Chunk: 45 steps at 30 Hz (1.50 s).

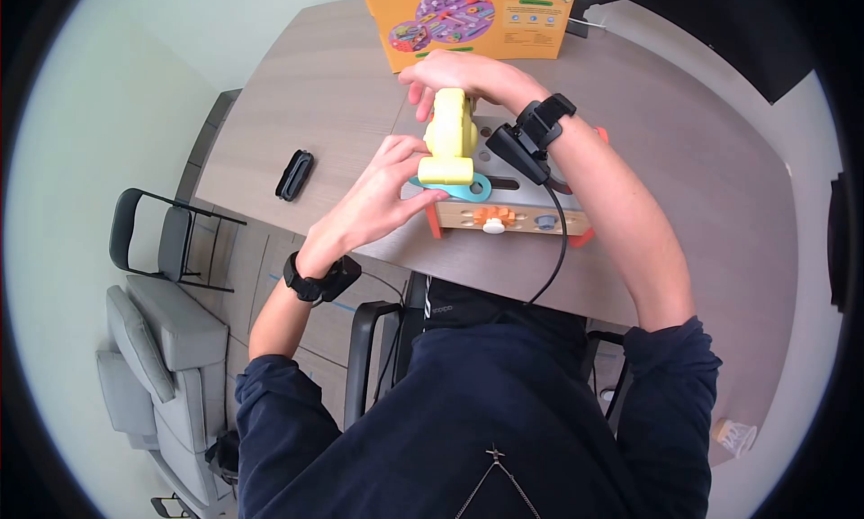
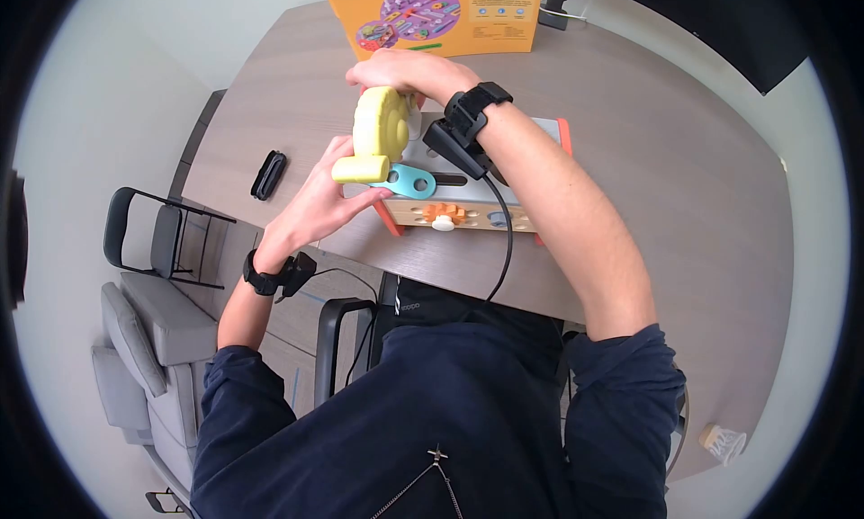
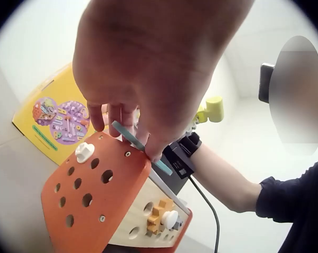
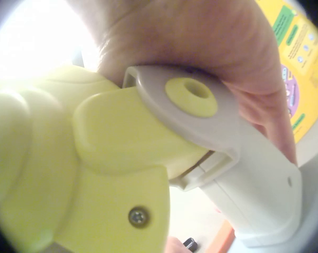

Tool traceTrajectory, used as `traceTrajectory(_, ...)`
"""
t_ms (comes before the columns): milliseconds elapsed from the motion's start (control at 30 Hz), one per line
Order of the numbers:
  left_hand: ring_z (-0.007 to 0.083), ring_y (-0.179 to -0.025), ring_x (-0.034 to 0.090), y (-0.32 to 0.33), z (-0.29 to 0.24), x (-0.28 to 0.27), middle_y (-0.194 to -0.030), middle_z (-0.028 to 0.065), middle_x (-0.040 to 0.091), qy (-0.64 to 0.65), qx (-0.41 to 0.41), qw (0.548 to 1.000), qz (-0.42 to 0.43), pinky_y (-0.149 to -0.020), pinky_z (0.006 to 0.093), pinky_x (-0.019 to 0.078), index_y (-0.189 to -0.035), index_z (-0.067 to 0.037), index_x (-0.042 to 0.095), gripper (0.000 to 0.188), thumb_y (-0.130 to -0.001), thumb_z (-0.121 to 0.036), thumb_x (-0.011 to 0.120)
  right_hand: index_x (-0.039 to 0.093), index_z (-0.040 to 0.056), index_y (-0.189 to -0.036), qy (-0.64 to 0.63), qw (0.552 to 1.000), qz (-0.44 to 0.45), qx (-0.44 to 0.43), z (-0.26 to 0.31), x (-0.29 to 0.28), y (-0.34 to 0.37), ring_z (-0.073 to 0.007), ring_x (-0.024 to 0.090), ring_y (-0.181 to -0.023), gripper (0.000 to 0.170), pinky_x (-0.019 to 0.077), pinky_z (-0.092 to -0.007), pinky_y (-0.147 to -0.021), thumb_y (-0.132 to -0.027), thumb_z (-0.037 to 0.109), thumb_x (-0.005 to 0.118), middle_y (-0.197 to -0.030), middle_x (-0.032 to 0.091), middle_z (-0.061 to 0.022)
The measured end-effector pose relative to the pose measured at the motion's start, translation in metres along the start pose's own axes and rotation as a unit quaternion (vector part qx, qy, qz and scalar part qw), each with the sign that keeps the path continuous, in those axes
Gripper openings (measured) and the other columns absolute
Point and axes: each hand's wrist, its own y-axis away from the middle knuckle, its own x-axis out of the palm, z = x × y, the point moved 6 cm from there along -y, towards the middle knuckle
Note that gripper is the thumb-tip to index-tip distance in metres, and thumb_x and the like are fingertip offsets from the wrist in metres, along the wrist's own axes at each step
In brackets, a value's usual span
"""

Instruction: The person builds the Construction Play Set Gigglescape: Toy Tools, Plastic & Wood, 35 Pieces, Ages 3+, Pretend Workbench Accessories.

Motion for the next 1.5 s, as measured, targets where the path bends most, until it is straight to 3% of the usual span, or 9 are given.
traceTrajectory(633,0.0357,-0.138,0.053,-0.004,0.005,0.005,-0.142,0.0169,0.063,0.025,-0.002,0.999,-0.030,-0.114,0.0474,0.0493,-0.133,-0.004,0.068,0.055,-0.089,-0.028,0.089,0.072,-0.0010,-0.120,-0.002,1.000,0.006,-0.009,0.004,0.000,0.006,-0.0195,0.075,-0.086,0.054,0.0579,-0.0361,-0.076,-0.103,0.046,0.052,-0.106,0.082,-0.0131)
traceTrajectory(767,0.0354,-0.139,0.053,0.002,0.009,0.008,-0.151,0.0168,0.056,0.038,-0.009,0.998,-0.055,-0.118,0.0468,0.0452,-0.142,-0.003,0.061,0.068,-0.086,-0.028,0.091,0.073,-0.0006,-0.116,-0.034,0.999,-0.015,-0.027,0.008,-0.003,0.011,-0.0211,0.075,-0.087,0.057,0.0584,-0.0362,-0.078,-0.105,0.051,0.051,-0.104,0.081,-0.0130)
traceTrajectory(867,0.0355,-0.144,0.049,0.007,0.018,0.013,-0.156,0.0176,0.051,0.066,-0.023,0.995,-0.073,-0.122,0.0475,0.0405,-0.151,-0.003,0.050,0.082,-0.085,-0.028,0.092,0.081,0.0058,-0.108,-0.095,0.989,-0.059,-0.092,0.006,-0.007,0.007,-0.0246,0.072,-0.090,0.058,0.0562,-0.0410,-0.081,-0.102,0.058,0.055,-0.104,0.078,-0.0114)
traceTrajectory(933,0.0373,-0.149,0.044,0.009,0.020,0.017,-0.156,0.0188,0.050,0.103,-0.047,0.991,-0.074,-0.125,0.0493,0.0370,-0.157,-0.005,0.040,0.092,-0.084,-0.027,0.091,0.080,0.0064,-0.111,-0.103,0.983,-0.073,-0.132,0.000,-0.010,0.013,-0.0225,0.070,-0.097,0.060,0.0545,-0.0392,-0.088,-0.103,0.060,0.055,-0.106,0.077,-0.0089)
traceTrajectory(1067,0.0372,-0.151,0.044,0.014,0.019,0.020,-0.156,0.0205,0.049,0.094,-0.049,0.990,-0.091,-0.126,0.0494,0.0367,-0.160,-0.004,0.036,0.097,-0.083,-0.026,0.092,0.070,0.0031,-0.123,-0.091,0.980,-0.045,-0.168,-0.002,-0.014,0.059,-0.0165,0.066,-0.118,0.060,0.0511,-0.0319,-0.103,-0.109,0.059,0.052,-0.117,0.070,-0.0068)
traceTrajectory(1267,0.0364,-0.148,0.049,0.017,0.020,0.027,-0.159,0.0222,0.047,0.123,-0.045,0.986,-0.105,-0.125,0.0487,0.0394,-0.161,-0.002,0.032,0.098,-0.085,-0.021,0.090,0.058,0.0114,-0.146,-0.174,0.970,-0.009,-0.168,-0.020,-0.003,0.082,-0.0140,0.061,-0.115,0.056,0.0483,-0.0332,-0.100,-0.110,0.054,0.055,-0.123,0.067,-0.0041)
traceTrajectory(1500,0.0363,-0.146,0.052,0.017,0.025,0.030,-0.162,0.0197,0.047,0.110,-0.025,0.987,-0.113,-0.124,0.0489,0.0408,-0.161,-0.002,0.031,0.094,-0.087,-0.016,0.086,0.056,0.0103,-0.149,-0.065,0.974,-0.023,-0.217,-0.020,0.004,0.084,-0.0176,0.060,-0.117,0.065,0.0493,-0.0329,-0.095,-0.106,0.059,0.059,-0.131,0.062,-0.0067)
